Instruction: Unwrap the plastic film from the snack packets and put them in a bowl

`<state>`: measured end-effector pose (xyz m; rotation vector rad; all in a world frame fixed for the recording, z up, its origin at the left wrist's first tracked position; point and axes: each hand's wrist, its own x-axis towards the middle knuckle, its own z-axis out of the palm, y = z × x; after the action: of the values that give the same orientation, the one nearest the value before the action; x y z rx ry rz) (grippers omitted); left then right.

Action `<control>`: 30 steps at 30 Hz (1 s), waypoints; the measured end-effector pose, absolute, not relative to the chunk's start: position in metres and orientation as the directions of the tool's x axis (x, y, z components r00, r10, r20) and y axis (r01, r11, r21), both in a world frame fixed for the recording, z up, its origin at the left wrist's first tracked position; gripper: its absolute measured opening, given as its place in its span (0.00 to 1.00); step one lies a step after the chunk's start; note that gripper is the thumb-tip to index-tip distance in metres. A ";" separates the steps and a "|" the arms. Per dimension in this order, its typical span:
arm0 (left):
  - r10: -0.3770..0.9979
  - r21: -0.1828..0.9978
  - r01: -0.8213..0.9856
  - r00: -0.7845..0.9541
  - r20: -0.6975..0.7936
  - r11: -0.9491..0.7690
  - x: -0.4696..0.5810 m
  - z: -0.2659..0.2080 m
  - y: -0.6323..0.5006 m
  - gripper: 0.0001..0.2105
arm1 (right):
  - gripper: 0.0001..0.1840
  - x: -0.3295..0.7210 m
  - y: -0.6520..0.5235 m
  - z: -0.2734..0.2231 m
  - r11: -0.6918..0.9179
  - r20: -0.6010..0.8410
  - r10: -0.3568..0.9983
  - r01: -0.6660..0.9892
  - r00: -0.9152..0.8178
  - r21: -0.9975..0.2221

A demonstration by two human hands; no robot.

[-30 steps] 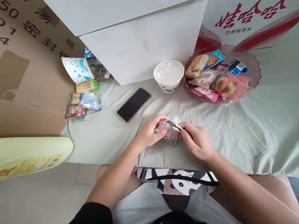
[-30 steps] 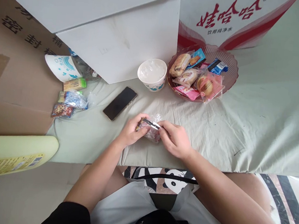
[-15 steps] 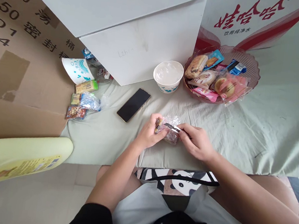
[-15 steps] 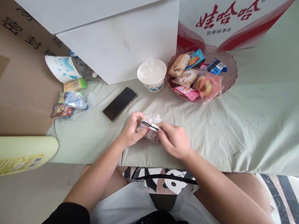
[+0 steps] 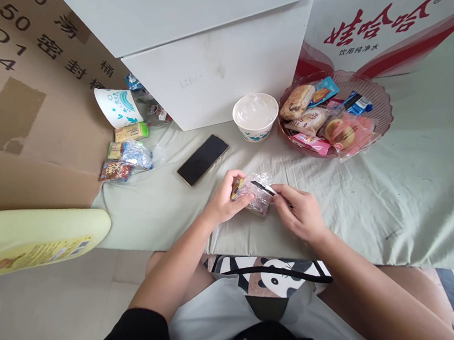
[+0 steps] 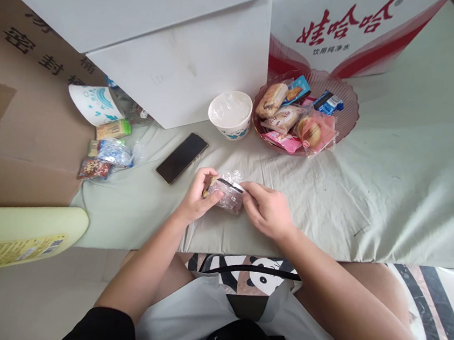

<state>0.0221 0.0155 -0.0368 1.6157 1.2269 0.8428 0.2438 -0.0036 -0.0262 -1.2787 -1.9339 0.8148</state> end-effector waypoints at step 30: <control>0.956 0.901 0.326 0.158 0.248 -0.287 0.016 -0.046 0.025 0.24 | 0.14 0.263 0.017 -0.035 0.336 0.330 0.929 0.759 -0.168 -0.558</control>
<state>0.0163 0.0249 -0.0455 1.7316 1.2319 1.1341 0.2626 0.0166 -0.0346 -1.4751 -1.9793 0.3500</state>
